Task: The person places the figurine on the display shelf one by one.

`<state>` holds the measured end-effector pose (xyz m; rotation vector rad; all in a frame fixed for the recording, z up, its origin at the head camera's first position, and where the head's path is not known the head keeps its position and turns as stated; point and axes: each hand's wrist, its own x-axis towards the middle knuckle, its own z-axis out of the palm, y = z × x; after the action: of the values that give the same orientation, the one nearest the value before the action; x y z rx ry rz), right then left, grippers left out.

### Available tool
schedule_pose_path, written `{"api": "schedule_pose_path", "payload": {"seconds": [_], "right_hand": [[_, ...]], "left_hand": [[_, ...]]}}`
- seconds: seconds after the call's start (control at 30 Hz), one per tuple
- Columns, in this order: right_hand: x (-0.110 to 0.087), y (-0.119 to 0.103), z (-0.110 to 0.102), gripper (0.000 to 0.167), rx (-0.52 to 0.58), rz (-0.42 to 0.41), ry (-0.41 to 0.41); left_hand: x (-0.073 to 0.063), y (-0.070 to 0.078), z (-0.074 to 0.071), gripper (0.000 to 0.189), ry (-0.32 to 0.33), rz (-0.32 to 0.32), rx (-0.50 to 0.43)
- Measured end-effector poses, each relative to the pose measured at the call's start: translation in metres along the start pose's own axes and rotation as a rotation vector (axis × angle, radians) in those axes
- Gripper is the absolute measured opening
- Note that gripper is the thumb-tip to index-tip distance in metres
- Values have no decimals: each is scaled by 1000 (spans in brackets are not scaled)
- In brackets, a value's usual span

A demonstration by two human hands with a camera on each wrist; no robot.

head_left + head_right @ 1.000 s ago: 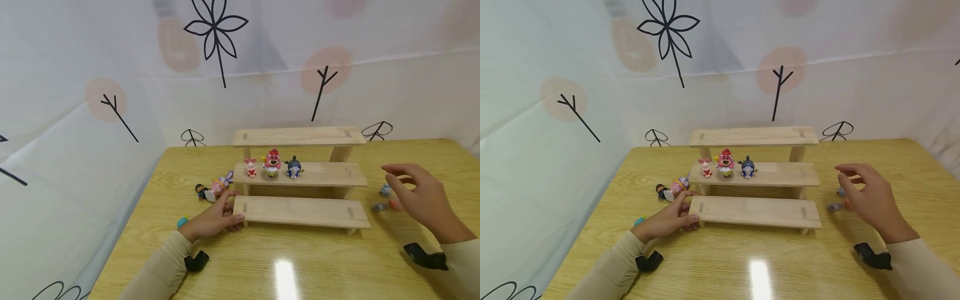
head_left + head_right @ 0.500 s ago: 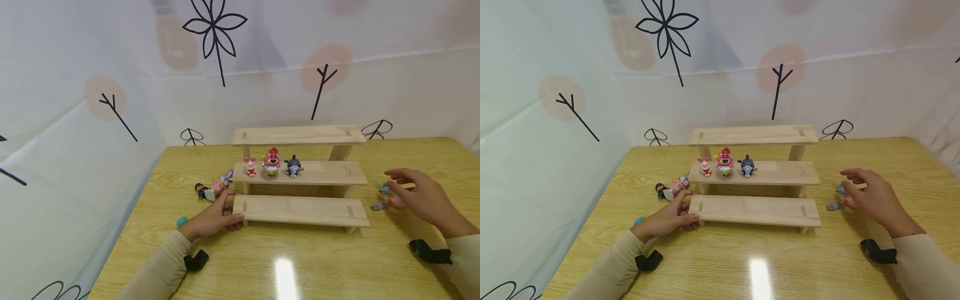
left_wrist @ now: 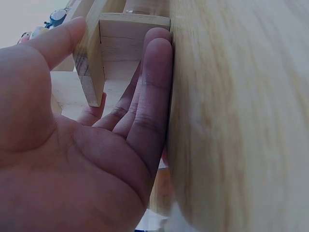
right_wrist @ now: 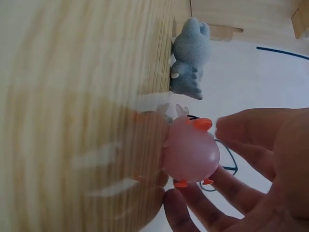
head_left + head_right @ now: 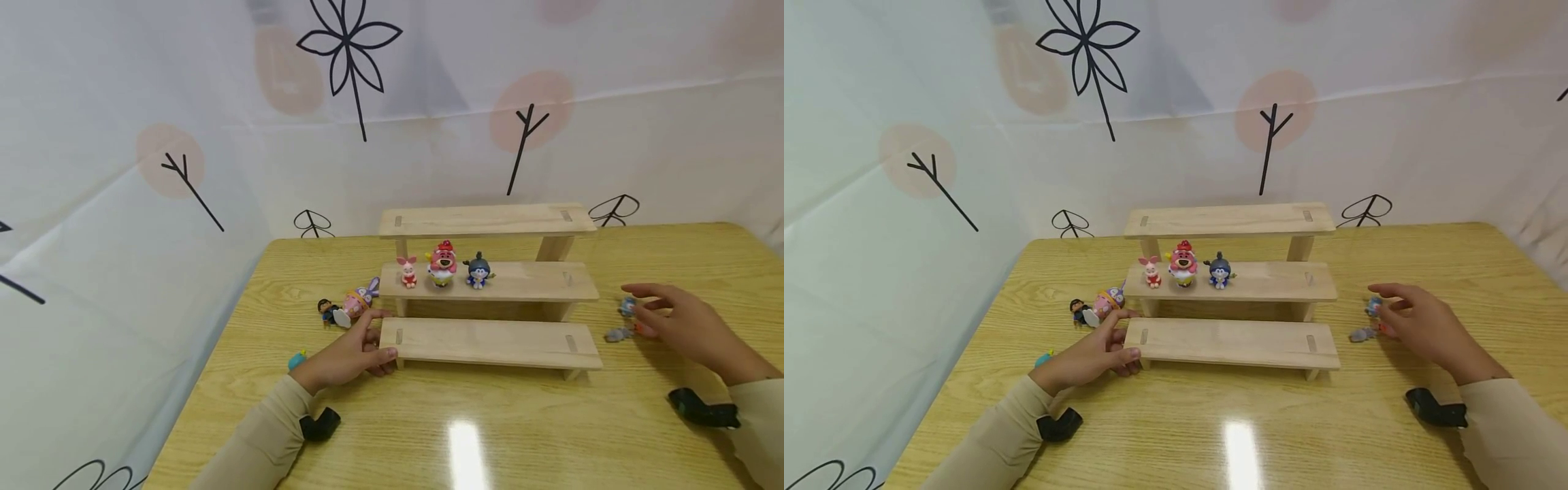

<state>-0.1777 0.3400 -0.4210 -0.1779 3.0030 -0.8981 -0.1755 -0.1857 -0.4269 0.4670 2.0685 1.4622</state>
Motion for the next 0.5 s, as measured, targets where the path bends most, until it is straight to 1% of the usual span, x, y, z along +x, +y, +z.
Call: {"api": "schedule_pose_path", "payload": {"seconds": [0.13, 0.2, 0.4, 0.5], "right_hand": [[-2, 1, -1, 47, 10, -23, -33], [-2, 1, -1, 44, 11, -33, -35], [0, 0, -2, 39, -33, -62, -23], [0, 0, -2, 39, -40, -67, -32]], "left_hand": [[-1, 1, 0, 69, 2, -1, 2], [-1, 1, 0, 69, 1, 0, 2], [-1, 1, 0, 69, 2, 0, 4], [-1, 1, 0, 68, 3, 1, 3]]}}
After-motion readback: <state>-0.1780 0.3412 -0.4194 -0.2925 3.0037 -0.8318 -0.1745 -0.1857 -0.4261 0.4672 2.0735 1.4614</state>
